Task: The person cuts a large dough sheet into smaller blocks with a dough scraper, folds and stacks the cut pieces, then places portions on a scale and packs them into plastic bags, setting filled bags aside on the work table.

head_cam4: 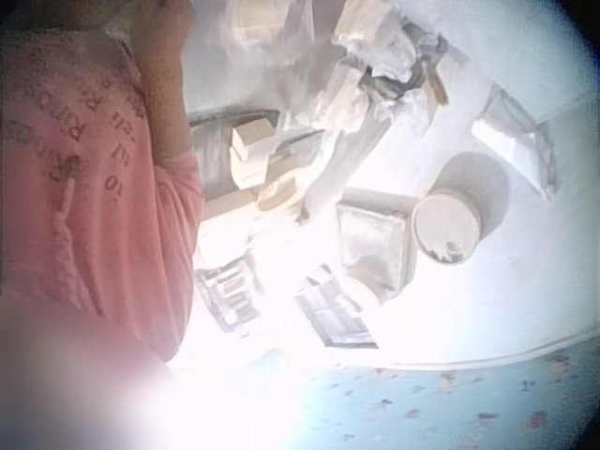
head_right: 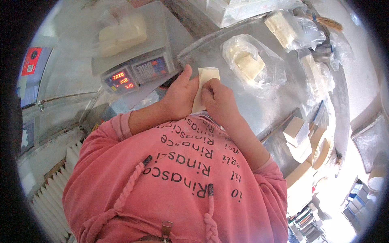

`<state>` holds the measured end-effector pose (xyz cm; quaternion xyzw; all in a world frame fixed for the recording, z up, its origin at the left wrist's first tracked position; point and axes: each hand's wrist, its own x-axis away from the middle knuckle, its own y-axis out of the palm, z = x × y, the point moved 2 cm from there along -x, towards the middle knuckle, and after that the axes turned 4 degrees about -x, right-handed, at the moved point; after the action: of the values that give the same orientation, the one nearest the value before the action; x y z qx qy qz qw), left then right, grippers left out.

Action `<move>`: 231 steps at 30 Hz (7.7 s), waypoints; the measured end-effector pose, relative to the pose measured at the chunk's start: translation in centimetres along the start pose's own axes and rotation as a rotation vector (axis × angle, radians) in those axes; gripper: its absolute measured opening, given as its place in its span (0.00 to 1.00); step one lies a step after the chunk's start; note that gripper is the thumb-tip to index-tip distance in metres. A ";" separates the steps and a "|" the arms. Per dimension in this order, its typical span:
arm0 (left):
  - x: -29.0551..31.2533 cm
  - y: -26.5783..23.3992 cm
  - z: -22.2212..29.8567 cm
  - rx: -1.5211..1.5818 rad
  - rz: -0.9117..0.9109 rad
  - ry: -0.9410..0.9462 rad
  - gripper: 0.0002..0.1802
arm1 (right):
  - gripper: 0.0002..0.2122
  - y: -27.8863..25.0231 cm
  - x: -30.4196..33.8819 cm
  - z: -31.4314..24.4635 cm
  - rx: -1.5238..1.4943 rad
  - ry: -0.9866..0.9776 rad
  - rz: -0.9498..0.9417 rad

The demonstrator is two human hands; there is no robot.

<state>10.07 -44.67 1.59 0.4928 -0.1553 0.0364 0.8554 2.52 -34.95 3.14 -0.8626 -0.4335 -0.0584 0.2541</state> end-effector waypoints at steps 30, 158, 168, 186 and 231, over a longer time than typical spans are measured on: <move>-3.1 -1.2 -3.7 -1.225 0.081 0.749 0.17 | 0.08 -4.8 0.8 2.0 0.154 -0.149 0.070; 6.4 -4.5 11.3 -1.749 0.859 1.278 0.23 | 0.13 -6.5 -15.0 -0.3 0.085 -0.395 0.692; 17.6 -11.3 27.4 -1.137 0.917 0.852 0.22 | 0.10 15.2 -18.6 -22.0 0.289 -0.675 0.211; 12.0 -4.1 33.4 -2.221 -0.040 0.636 0.09 | 0.12 19.1 -23.0 -19.4 -0.579 -0.775 -0.007; 13.5 -12.0 22.9 -0.995 1.404 0.695 0.18 | 0.13 -35.2 -29.1 9.4 -0.990 -0.084 0.769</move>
<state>20.24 -71.56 6.38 -0.1764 -0.1509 0.6207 0.7489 -43.93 -33.87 -0.71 -0.9739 -0.0232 -0.1225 -0.1897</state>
